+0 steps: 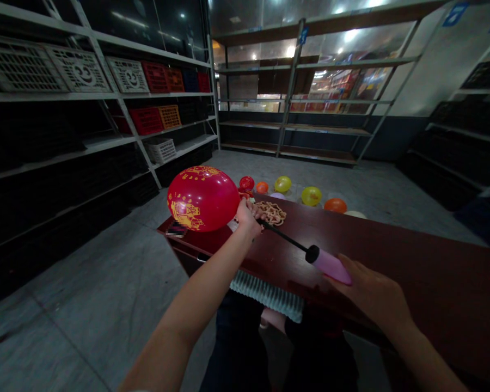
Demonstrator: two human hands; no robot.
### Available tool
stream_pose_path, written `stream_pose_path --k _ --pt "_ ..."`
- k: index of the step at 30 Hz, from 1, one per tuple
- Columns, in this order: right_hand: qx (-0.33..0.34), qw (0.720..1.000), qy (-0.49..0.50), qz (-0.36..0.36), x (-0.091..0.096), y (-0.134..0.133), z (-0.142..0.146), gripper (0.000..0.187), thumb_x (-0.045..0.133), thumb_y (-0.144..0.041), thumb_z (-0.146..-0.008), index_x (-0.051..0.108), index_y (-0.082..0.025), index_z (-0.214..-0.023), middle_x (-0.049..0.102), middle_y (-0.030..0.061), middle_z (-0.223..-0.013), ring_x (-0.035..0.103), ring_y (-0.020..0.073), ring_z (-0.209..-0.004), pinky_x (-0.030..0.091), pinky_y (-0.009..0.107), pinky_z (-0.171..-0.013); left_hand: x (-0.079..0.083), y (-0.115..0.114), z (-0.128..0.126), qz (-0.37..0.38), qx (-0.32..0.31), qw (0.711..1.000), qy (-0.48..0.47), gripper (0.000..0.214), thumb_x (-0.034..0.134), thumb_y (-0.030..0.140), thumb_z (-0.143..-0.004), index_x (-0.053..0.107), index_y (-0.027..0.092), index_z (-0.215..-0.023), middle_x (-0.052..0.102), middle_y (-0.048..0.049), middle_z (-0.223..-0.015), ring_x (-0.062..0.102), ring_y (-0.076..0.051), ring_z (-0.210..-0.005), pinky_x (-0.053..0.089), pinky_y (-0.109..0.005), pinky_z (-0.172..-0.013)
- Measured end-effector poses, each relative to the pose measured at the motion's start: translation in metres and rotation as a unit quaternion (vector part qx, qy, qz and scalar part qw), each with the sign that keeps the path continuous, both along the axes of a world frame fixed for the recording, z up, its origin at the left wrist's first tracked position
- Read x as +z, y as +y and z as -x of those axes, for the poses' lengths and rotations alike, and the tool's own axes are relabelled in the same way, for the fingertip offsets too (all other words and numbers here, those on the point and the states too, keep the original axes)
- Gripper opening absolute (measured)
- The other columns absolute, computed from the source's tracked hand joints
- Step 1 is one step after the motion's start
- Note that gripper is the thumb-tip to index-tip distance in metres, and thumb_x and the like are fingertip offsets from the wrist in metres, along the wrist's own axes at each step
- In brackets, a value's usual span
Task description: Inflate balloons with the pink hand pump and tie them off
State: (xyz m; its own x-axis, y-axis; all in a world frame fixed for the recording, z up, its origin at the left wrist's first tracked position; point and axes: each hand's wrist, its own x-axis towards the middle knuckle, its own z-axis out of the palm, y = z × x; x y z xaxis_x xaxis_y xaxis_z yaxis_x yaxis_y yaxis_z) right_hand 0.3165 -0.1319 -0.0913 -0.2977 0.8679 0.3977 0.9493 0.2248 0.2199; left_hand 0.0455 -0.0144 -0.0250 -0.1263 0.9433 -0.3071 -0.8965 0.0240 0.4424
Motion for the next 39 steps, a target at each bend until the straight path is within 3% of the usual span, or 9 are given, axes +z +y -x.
stream_pose_path --k 6,13,21,30,35,39 --pt "-0.033 0.998 0.040 0.037 0.000 -0.004 -0.005 0.049 0.052 -0.056 -0.086 0.064 -0.024 -0.121 0.073 0.0085 -0.112 0.073 0.0267 -0.081 0.053 0.035 -0.065 -0.003 0.000 -0.003 -0.006 -0.002 1.000 0.004 0.046 0.037 0.034 -0.098 0.021 0.019 -0.057 0.020 0.0058 -0.040 0.020 -0.008 -0.032 0.016 -0.023 -0.039" --pt "-0.074 0.969 0.089 0.216 0.037 0.007 0.026 0.047 0.045 -0.060 -0.087 0.062 -0.030 -0.119 0.075 0.0070 -0.097 0.072 0.0301 -0.084 0.047 0.035 -0.065 0.002 -0.002 -0.014 -0.035 -0.004 0.999 0.020 0.046 0.038 0.031 -0.097 0.023 0.019 -0.055 0.021 0.0056 -0.039 0.019 -0.007 -0.031 0.014 -0.024 -0.039" --pt "-0.047 0.976 0.093 0.193 0.063 0.019 0.069 0.051 0.045 -0.063 -0.086 0.061 -0.025 -0.115 0.074 0.0098 -0.090 0.070 0.0280 -0.081 0.036 0.030 -0.060 0.010 -0.027 -0.050 -0.056 -0.024 0.998 0.013 0.050 0.036 0.035 -0.099 0.023 0.019 -0.053 0.020 0.0048 -0.037 0.018 -0.008 -0.030 0.013 -0.023 -0.037" --pt "-0.058 0.996 0.047 0.057 0.036 0.008 0.063 0.058 0.039 -0.066 -0.089 0.059 -0.023 -0.123 0.074 0.0084 -0.096 0.070 0.0233 -0.072 0.035 0.027 -0.053 0.008 -0.020 -0.048 -0.039 -0.028 0.999 0.021 0.048 0.037 0.034 -0.099 0.022 0.019 -0.056 0.021 0.0054 -0.039 0.017 -0.008 -0.031 0.014 -0.024 -0.038" --pt "-0.040 0.999 0.002 -0.004 0.020 -0.001 0.034 0.053 0.042 -0.057 -0.092 0.062 -0.019 -0.122 0.072 0.0096 -0.094 0.068 0.0231 -0.071 0.040 0.031 -0.057 0.006 -0.007 -0.033 -0.022 -0.031 0.999 0.000 0.047 0.037 0.034 -0.099 0.020 0.020 -0.057 0.019 0.0057 -0.040 0.017 -0.008 -0.032 0.013 -0.024 -0.038" --pt "-0.029 0.999 -0.011 -0.008 0.007 -0.009 0.004 0.050 0.042 -0.055 -0.093 0.063 -0.021 -0.122 0.072 0.0099 -0.096 0.069 0.0245 -0.077 0.045 0.033 -0.065 0.002 0.001 -0.015 -0.016 -0.015 1.000 -0.004 0.044 0.036 0.030 -0.098 0.021 0.019 -0.058 0.020 0.0057 -0.041 0.019 -0.007 -0.032 0.015 -0.023 -0.038"
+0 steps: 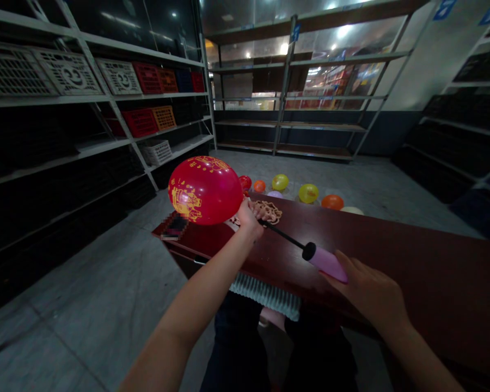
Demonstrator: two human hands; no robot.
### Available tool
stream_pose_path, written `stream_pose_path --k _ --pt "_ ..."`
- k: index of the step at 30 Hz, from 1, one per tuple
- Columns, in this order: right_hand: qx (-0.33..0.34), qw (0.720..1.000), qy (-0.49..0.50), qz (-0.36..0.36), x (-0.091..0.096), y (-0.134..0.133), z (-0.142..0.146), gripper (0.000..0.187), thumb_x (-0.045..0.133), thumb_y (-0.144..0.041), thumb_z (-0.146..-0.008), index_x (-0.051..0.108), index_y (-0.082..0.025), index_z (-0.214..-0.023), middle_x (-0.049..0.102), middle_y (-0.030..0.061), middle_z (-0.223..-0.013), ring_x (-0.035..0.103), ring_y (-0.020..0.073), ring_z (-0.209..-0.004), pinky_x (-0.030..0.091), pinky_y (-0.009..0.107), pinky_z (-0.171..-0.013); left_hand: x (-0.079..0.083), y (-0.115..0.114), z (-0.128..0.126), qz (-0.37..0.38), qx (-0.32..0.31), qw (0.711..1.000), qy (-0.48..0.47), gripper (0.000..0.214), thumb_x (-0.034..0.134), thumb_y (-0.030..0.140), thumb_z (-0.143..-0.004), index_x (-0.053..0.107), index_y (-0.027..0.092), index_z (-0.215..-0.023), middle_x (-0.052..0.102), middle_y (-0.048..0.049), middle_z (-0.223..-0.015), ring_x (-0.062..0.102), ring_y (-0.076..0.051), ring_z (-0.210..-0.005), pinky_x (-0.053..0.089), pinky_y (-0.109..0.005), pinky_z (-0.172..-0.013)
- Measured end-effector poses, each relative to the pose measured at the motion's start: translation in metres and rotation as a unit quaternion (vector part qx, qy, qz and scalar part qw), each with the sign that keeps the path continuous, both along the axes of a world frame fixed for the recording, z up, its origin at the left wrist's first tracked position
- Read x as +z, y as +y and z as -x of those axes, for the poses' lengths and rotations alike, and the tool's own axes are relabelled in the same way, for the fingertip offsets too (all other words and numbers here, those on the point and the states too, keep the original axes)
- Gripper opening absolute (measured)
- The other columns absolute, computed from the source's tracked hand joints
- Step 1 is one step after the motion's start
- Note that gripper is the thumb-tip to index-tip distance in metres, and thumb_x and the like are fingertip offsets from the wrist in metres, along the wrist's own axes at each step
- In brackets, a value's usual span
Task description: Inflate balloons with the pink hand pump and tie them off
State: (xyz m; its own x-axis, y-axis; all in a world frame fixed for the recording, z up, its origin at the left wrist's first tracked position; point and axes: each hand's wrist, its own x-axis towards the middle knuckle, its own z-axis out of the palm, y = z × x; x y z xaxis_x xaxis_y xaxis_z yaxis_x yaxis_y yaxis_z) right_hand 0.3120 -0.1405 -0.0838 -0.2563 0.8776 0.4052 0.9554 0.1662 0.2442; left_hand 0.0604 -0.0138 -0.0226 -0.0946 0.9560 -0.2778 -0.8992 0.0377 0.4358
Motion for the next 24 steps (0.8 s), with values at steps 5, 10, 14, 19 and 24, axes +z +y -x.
stream_pose_path --k 5,10,14,19,24 --pt "-0.003 1.000 0.002 0.022 -0.006 -0.002 -0.013 0.049 0.044 -0.057 -0.091 0.063 -0.022 -0.120 0.073 0.0095 -0.102 0.070 0.0253 -0.082 0.048 0.034 -0.067 -0.010 0.002 0.010 -0.012 -0.001 1.000 0.012 0.043 0.036 0.027 -0.096 0.024 0.019 -0.056 0.021 0.0058 -0.041 0.020 -0.007 -0.033 0.016 -0.023 -0.039" --pt "-0.022 0.998 0.032 0.055 0.003 0.003 0.000 0.049 0.048 -0.059 -0.089 0.062 -0.025 -0.120 0.074 0.0062 -0.105 0.072 0.0244 -0.078 0.049 0.032 -0.061 -0.010 0.004 0.012 -0.018 0.013 1.000 0.000 0.043 0.042 0.028 -0.095 0.023 0.019 -0.056 0.020 0.0066 -0.041 0.019 -0.006 -0.032 0.015 -0.022 -0.039" --pt "-0.024 0.995 0.042 0.088 0.017 0.007 0.014 0.048 0.046 -0.060 -0.088 0.061 -0.026 -0.120 0.074 0.0063 -0.103 0.072 0.0253 -0.075 0.048 0.032 -0.056 -0.002 0.001 0.012 -0.023 0.021 1.000 -0.006 0.042 0.044 0.026 -0.093 0.024 0.019 -0.057 0.020 0.0068 -0.042 0.020 -0.006 -0.032 0.015 -0.022 -0.039" --pt "-0.020 0.992 0.054 0.112 0.039 0.013 0.039 0.048 0.043 -0.060 -0.089 0.061 -0.027 -0.119 0.075 0.0070 -0.101 0.072 0.0260 -0.077 0.045 0.031 -0.057 0.006 -0.012 0.000 -0.038 0.014 0.999 -0.003 0.045 0.041 0.029 -0.096 0.022 0.019 -0.056 0.019 0.0062 -0.041 0.019 -0.006 -0.032 0.014 -0.023 -0.038" --pt "0.005 0.990 0.052 0.133 0.056 0.023 0.066 0.047 0.043 -0.060 -0.089 0.061 -0.024 -0.113 0.074 0.0083 -0.091 0.071 0.0274 -0.076 0.039 0.030 -0.056 0.005 -0.026 -0.023 -0.024 0.018 1.000 -0.004 0.046 0.040 0.028 -0.097 0.023 0.019 -0.055 0.020 0.0059 -0.040 0.018 -0.006 -0.031 0.013 -0.023 -0.038"
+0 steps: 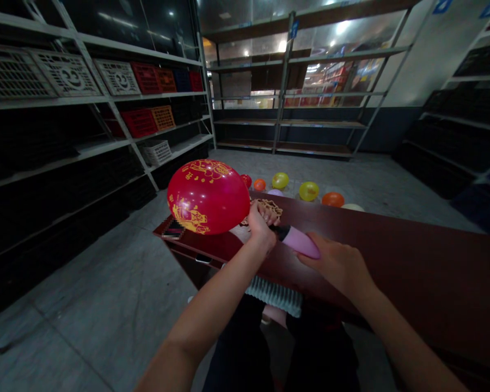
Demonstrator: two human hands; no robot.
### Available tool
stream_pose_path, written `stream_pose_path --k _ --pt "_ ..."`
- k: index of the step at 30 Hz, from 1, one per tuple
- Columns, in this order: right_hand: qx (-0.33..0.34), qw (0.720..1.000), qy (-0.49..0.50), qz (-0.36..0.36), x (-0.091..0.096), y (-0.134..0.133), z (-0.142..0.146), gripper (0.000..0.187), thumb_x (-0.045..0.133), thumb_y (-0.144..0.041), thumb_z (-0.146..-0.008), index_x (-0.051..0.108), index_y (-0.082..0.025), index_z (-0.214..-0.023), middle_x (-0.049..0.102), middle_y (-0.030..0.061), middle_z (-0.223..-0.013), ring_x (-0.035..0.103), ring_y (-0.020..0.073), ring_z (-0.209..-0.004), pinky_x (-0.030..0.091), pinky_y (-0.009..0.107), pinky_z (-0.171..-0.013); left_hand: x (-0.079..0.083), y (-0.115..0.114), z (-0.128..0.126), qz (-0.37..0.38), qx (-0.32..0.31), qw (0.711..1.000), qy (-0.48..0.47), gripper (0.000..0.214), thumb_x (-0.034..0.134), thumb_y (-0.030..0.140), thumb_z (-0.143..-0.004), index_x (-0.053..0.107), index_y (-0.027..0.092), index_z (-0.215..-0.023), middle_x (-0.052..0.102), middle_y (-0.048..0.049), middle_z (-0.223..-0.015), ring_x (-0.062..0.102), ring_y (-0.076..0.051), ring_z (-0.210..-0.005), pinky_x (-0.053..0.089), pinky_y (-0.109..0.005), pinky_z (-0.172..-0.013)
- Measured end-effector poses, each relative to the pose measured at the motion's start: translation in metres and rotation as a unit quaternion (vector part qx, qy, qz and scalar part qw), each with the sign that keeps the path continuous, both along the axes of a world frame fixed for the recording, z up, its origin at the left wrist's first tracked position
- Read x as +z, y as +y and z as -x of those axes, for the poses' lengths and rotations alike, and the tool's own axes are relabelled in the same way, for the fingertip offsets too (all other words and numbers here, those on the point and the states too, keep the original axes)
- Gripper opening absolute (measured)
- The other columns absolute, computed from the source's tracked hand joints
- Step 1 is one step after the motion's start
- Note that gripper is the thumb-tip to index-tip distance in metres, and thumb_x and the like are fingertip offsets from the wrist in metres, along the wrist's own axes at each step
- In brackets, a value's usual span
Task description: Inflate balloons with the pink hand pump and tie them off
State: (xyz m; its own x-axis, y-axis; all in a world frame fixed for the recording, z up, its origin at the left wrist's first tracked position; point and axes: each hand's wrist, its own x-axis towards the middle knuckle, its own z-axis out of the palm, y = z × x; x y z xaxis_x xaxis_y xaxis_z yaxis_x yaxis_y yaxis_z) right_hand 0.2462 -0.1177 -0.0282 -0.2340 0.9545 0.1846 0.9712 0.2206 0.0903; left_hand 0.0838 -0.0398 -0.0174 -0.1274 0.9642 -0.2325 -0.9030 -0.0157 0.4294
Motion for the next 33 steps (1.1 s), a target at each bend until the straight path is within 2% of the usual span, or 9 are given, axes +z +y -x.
stream_pose_path --k 4,11,18,24,29,33 --pt "-0.006 1.000 -0.009 -0.014 -0.002 0.002 0.007 0.049 0.040 -0.063 -0.089 0.060 -0.023 -0.109 0.074 0.0085 -0.087 0.070 0.0268 -0.072 0.036 0.029 -0.054 -0.001 0.000 -0.005 0.004 -0.004 1.000 0.004 0.046 0.039 0.029 -0.097 0.025 0.018 -0.054 0.020 0.0057 -0.039 0.018 -0.006 -0.031 0.012 -0.023 -0.038" --pt "-0.003 0.998 -0.013 -0.058 -0.022 -0.001 0.001 0.054 0.036 -0.062 -0.093 0.058 -0.020 -0.120 0.073 0.0105 -0.098 0.070 0.0250 -0.072 0.036 0.028 -0.053 -0.011 0.014 0.002 0.013 -0.017 1.000 0.003 0.046 0.040 0.030 -0.097 0.024 0.019 -0.055 0.020 0.0057 -0.039 0.018 -0.007 -0.031 0.013 -0.023 -0.038" --pt "-0.012 0.993 -0.045 -0.105 -0.046 -0.010 -0.038 0.052 0.043 -0.059 -0.091 0.061 -0.021 -0.122 0.073 0.0095 -0.095 0.069 0.0235 -0.072 0.039 0.029 -0.056 -0.014 0.030 0.025 0.029 -0.023 0.999 -0.008 0.044 0.042 0.027 -0.095 0.022 0.020 -0.057 0.020 0.0064 -0.041 0.019 -0.007 -0.032 0.013 -0.023 -0.038" --pt "0.005 0.991 -0.064 -0.116 -0.062 -0.017 -0.070 0.052 0.045 -0.057 -0.091 0.061 -0.019 -0.123 0.073 0.0094 -0.099 0.070 0.0233 -0.076 0.044 0.032 -0.060 -0.017 0.042 0.040 0.047 -0.028 0.998 -0.014 0.042 0.040 0.025 -0.094 0.022 0.019 -0.057 0.020 0.0063 -0.041 0.021 -0.007 -0.032 0.016 -0.022 -0.039" --pt "-0.008 0.994 -0.049 -0.098 -0.058 -0.019 -0.070 0.053 0.045 -0.060 -0.090 0.061 -0.020 -0.121 0.073 0.0082 -0.103 0.071 0.0242 -0.079 0.046 0.032 -0.060 -0.018 0.040 0.032 0.036 -0.022 0.999 0.005 0.042 0.043 0.024 -0.092 0.022 0.019 -0.056 0.019 0.0066 -0.041 0.018 -0.006 -0.032 0.014 -0.023 -0.039" --pt "-0.018 0.998 -0.046 -0.027 -0.043 -0.017 -0.060 0.050 0.043 -0.060 -0.091 0.059 -0.022 -0.120 0.073 0.0077 -0.106 0.071 0.0250 -0.077 0.045 0.032 -0.057 -0.017 0.039 0.031 0.027 -0.003 0.999 0.020 0.041 0.043 0.025 -0.093 0.024 0.019 -0.057 0.020 0.0067 -0.041 0.018 -0.007 -0.033 0.015 -0.023 -0.039"
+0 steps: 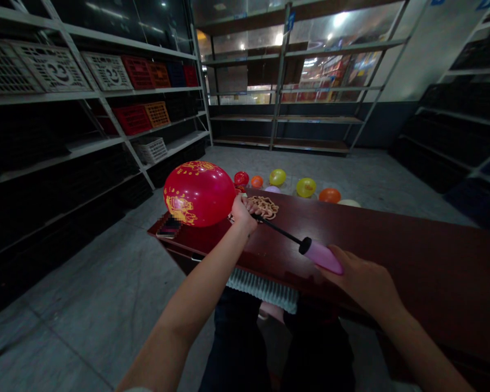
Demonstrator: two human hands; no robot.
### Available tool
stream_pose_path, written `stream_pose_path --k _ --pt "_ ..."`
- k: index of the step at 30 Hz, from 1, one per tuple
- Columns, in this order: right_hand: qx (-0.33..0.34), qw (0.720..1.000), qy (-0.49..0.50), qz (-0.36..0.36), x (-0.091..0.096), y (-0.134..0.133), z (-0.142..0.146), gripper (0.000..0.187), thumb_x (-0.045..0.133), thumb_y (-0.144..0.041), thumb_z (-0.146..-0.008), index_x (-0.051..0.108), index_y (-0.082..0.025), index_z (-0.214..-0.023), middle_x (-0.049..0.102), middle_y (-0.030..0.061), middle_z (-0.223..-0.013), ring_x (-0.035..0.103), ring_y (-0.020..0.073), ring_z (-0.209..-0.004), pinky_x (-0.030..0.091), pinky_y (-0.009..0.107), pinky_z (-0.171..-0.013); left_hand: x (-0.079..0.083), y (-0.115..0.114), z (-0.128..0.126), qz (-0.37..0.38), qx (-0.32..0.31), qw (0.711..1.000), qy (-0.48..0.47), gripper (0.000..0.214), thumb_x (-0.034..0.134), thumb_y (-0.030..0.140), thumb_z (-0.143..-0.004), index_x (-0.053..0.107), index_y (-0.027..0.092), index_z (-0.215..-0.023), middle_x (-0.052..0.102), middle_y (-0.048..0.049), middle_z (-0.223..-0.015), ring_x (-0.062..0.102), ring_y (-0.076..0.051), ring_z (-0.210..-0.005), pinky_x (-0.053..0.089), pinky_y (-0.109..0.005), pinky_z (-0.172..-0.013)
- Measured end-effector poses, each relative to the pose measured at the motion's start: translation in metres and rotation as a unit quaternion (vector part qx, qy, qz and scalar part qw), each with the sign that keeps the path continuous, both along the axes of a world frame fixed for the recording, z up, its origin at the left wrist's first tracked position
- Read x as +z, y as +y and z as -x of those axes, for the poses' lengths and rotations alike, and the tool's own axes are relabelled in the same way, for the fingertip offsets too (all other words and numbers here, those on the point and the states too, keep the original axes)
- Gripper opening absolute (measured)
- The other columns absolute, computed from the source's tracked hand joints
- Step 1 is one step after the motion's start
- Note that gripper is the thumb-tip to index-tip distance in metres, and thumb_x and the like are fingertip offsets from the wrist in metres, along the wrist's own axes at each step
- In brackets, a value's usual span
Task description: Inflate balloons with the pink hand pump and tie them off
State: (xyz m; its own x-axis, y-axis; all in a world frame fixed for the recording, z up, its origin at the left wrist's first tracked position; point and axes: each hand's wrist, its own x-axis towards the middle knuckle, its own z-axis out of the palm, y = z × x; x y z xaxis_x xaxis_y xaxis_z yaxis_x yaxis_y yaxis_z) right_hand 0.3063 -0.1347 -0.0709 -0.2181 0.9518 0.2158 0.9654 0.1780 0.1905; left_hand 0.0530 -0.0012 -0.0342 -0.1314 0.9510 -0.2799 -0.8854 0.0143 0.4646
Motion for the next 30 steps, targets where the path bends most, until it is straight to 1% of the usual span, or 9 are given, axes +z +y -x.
stream_pose_path --k 4,8,12,15,18,22,26,28,30 --pt "-0.008 0.999 0.018 0.044 0.018 0.006 0.019 0.046 0.041 -0.058 -0.092 0.059 -0.024 -0.117 0.073 0.0075 -0.105 0.072 0.0270 -0.078 0.043 0.033 -0.058 0.003 -0.005 -0.002 0.012 -0.001 1.000 0.003 0.042 0.041 0.027 -0.095 0.023 0.019 -0.057 0.020 0.0070 -0.041 0.019 -0.006 -0.032 0.015 -0.022 -0.039" --pt "0.010 0.999 0.036 0.038 0.030 0.014 0.044 0.046 0.043 -0.059 -0.091 0.059 -0.023 -0.113 0.073 0.0077 -0.101 0.071 0.0270 -0.078 0.038 0.031 -0.055 0.008 -0.018 -0.018 0.008 -0.017 1.000 -0.006 0.043 0.039 0.028 -0.096 0.023 0.019 -0.057 0.019 0.0070 -0.040 0.018 -0.006 -0.031 0.013 -0.022 -0.038" --pt "0.025 0.999 0.036 -0.003 0.031 0.021 0.062 0.049 0.042 -0.063 -0.090 0.059 -0.022 -0.111 0.074 0.0082 -0.095 0.070 0.0249 -0.070 0.032 0.029 -0.052 0.011 -0.031 -0.033 -0.002 -0.015 1.000 -0.002 0.045 0.037 0.030 -0.097 0.023 0.019 -0.056 0.019 0.0066 -0.039 0.017 -0.006 -0.031 0.012 -0.022 -0.038" --pt "0.029 0.998 0.039 -0.029 0.027 0.020 0.066 0.051 0.041 -0.064 -0.089 0.060 -0.022 -0.110 0.073 0.0088 -0.093 0.068 0.0227 -0.066 0.029 0.028 -0.051 0.011 -0.033 -0.036 0.000 -0.020 1.000 0.001 0.046 0.036 0.030 -0.098 0.023 0.019 -0.055 0.020 0.0062 -0.039 0.017 -0.006 -0.030 0.011 -0.022 -0.038" --pt "0.024 0.998 0.040 -0.035 0.022 0.016 0.064 0.051 0.040 -0.062 -0.091 0.059 -0.021 -0.114 0.073 0.0104 -0.094 0.068 0.0229 -0.067 0.031 0.029 -0.050 0.010 -0.030 -0.035 0.007 -0.030 1.000 0.003 0.046 0.036 0.030 -0.098 0.023 0.019 -0.054 0.020 0.0059 -0.038 0.018 -0.007 -0.030 0.012 -0.023 -0.038" --pt "0.003 0.999 0.044 -0.030 0.014 0.009 0.053 0.052 0.042 -0.062 -0.091 0.057 -0.022 -0.120 0.073 0.0091 -0.100 0.071 0.0250 -0.073 0.038 0.030 -0.052 0.007 -0.026 -0.034 0.005 -0.039 0.999 0.012 0.047 0.036 0.032 -0.098 0.024 0.019 -0.054 0.020 0.0058 -0.038 0.019 -0.007 -0.030 0.014 -0.023 -0.038" --pt "-0.005 0.998 0.037 -0.042 0.001 0.002 0.032 0.052 0.045 -0.062 -0.089 0.058 -0.024 -0.123 0.074 0.0071 -0.103 0.072 0.0272 -0.074 0.045 0.033 -0.052 0.006 -0.020 -0.025 -0.009 -0.040 0.999 0.011 0.047 0.037 0.030 -0.097 0.023 0.019 -0.054 0.020 0.0059 -0.038 0.018 -0.007 -0.031 0.015 -0.023 -0.039" --pt "-0.004 0.998 0.042 -0.044 -0.008 -0.002 0.019 0.051 0.048 -0.061 -0.088 0.060 -0.024 -0.122 0.074 0.0072 -0.104 0.072 0.0280 -0.074 0.048 0.035 -0.053 0.006 -0.017 -0.019 -0.005 -0.038 0.999 0.010 0.046 0.036 0.031 -0.097 0.023 0.019 -0.055 0.020 0.0059 -0.039 0.020 -0.007 -0.031 0.015 -0.023 -0.039" --pt "0.011 0.997 0.061 -0.044 -0.016 -0.006 0.007 0.048 0.050 -0.057 -0.088 0.060 -0.024 -0.122 0.074 0.0072 -0.107 0.073 0.0276 -0.078 0.051 0.036 -0.056 0.007 -0.014 -0.013 0.010 -0.036 0.999 0.012 0.046 0.037 0.032 -0.098 0.022 0.019 -0.056 0.021 0.0059 -0.039 0.021 -0.007 -0.031 0.015 -0.024 -0.039"
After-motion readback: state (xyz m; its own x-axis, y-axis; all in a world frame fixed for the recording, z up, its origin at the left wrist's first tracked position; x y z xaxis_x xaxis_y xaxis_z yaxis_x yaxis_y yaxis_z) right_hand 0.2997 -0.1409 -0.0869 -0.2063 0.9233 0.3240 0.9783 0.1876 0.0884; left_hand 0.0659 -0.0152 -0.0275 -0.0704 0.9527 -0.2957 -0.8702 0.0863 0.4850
